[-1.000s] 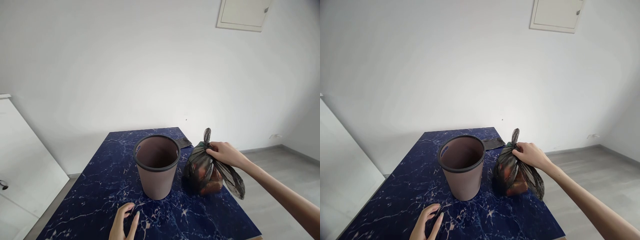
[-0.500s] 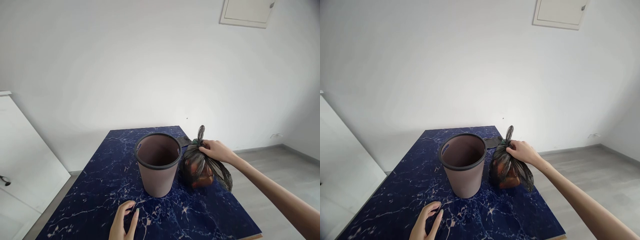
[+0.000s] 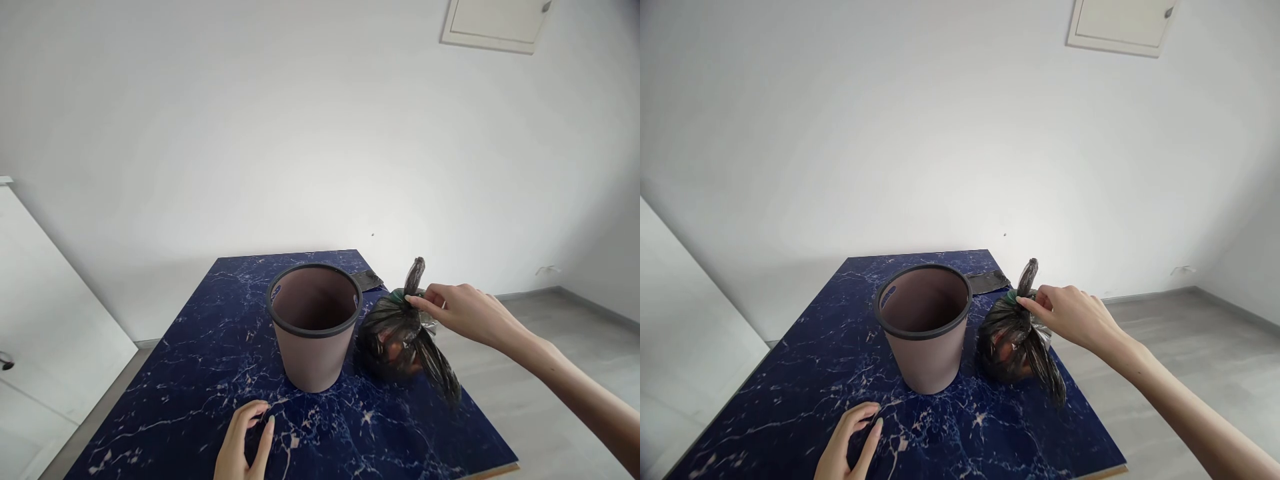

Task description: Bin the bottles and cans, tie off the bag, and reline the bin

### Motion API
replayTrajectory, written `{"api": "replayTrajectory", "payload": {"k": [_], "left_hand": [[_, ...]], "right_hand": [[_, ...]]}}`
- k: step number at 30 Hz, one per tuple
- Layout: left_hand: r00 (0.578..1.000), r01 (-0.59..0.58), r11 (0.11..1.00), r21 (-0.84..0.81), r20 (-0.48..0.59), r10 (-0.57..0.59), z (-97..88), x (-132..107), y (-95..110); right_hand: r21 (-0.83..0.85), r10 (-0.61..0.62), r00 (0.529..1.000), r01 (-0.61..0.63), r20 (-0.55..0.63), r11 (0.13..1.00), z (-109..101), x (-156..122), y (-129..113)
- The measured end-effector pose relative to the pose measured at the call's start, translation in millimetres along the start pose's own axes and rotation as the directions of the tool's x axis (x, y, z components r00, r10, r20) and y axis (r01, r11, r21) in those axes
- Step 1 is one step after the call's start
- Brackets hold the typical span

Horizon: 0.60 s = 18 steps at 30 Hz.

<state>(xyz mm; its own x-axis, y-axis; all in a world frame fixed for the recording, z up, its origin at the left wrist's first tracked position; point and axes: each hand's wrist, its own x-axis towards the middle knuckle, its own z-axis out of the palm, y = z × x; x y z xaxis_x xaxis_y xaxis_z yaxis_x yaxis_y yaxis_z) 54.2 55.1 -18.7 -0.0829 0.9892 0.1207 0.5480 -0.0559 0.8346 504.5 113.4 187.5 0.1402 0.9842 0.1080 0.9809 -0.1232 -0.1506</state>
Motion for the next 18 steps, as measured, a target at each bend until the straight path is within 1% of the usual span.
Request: {"api": "replayTrajectory", "payload": {"k": [3,6,9,11,12,15,16,17,18], "left_hand": [[1.000,-0.013,1.000,0.004,-0.007,0.013,0.4,0,-2],[1.000,0.001,1.000,0.020,-0.003,-0.001,-0.2,0,-2],[1.000,-0.007,1.000,0.031,-0.009,0.007,-0.5,1,-3],[1.000,-0.021,0.999,0.039,-0.016,0.022,-0.4,1,-3],[0.999,-0.026,0.999,0.044,-0.017,0.027,-0.3,1,-3],[0.999,-0.037,0.998,0.049,-0.010,0.038,0.0,2,-4],[0.999,-0.042,0.998,0.050,-0.007,0.043,0.0,2,-4],[0.999,-0.049,0.997,0.051,-0.007,0.050,0.1,3,-4],[0.998,-0.058,0.997,0.054,-0.006,0.059,0.2,3,-4]], "right_hand": [[0.045,-0.035,0.999,0.035,0.006,0.998,2,-8,5],[0.094,-0.079,0.997,0.079,-0.002,0.992,5,-13,9],[0.111,-0.069,0.998,0.067,0.010,0.992,5,-16,12],[0.119,-0.061,0.996,0.053,0.059,0.991,4,-20,14],[0.127,-0.060,0.993,0.047,0.101,0.991,4,-23,16],[0.177,-0.079,0.966,0.036,0.245,0.984,10,-36,23],[0.201,-0.094,0.959,0.040,0.266,0.979,14,-40,26],[0.231,-0.113,0.964,0.057,0.239,0.971,19,-44,29],[0.257,-0.131,0.974,0.080,0.186,0.963,24,-47,32]]}}
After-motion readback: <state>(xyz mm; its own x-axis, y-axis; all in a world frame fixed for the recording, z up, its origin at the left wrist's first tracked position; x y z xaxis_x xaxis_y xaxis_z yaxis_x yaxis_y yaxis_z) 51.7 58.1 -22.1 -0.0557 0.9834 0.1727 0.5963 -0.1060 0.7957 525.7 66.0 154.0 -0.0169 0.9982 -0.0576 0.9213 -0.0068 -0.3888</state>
